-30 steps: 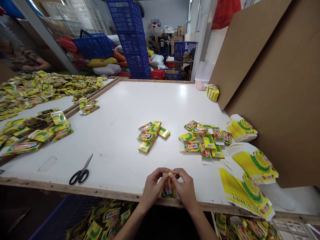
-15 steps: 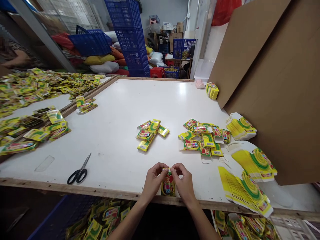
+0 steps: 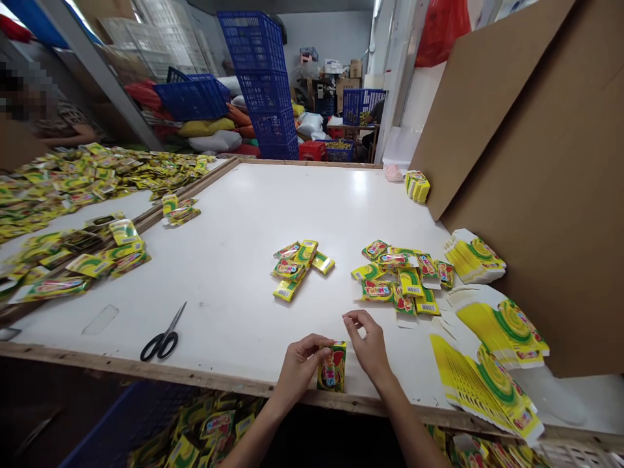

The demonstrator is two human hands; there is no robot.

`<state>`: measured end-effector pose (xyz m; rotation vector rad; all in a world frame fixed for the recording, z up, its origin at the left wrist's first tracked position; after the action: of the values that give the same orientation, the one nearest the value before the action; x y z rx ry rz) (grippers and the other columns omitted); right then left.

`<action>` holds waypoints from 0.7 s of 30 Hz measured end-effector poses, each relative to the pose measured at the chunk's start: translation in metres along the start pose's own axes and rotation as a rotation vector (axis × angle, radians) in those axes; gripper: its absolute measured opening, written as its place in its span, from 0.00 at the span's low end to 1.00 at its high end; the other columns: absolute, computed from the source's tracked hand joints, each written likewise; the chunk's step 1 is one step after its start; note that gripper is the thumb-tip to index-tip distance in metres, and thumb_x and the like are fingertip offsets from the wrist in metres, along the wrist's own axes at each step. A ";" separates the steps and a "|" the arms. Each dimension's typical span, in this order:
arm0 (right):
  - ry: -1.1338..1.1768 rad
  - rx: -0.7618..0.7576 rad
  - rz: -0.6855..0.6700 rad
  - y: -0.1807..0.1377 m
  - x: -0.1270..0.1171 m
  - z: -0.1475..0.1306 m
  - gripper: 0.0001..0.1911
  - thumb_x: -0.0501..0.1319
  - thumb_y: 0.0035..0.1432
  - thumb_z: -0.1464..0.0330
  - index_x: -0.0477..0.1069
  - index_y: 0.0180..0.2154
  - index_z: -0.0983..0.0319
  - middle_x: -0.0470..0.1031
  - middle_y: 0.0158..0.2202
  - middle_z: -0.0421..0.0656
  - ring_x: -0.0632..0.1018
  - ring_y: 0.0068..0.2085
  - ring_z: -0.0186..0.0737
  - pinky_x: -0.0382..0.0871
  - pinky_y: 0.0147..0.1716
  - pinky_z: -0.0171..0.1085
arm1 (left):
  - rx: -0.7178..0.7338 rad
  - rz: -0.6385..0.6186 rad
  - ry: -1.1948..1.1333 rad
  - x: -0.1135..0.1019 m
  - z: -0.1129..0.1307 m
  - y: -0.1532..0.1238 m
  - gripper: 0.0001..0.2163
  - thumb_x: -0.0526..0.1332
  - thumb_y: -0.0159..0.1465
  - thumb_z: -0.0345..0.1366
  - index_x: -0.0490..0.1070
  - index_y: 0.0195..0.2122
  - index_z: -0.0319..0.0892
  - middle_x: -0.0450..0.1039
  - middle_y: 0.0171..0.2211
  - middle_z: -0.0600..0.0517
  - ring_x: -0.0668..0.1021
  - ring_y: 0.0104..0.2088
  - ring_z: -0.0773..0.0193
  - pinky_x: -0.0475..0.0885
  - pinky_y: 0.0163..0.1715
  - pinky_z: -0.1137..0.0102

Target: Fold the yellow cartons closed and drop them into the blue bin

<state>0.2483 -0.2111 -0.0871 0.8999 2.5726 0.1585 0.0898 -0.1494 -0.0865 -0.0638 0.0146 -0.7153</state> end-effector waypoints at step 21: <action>-0.530 -0.143 -0.070 0.027 -0.014 0.015 0.11 0.55 0.57 0.69 0.71 0.42 0.60 0.74 0.41 0.48 0.71 0.45 0.50 0.63 0.44 0.47 | -0.068 0.476 0.757 -0.185 0.042 -0.108 0.15 0.59 0.59 0.46 0.76 0.38 0.42 0.80 0.37 0.47 0.80 0.40 0.54 0.73 0.43 0.65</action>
<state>0.2800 -0.1988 -0.0900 0.6859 2.0679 0.0699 -0.1190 -0.1076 -0.0397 0.1457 0.7557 -0.2281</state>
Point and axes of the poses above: each hand's wrist, its own y-axis towards the middle knuckle, its own x-axis out of the palm, z = x × y, the point moved 3 cm from there along y, towards the middle knuckle
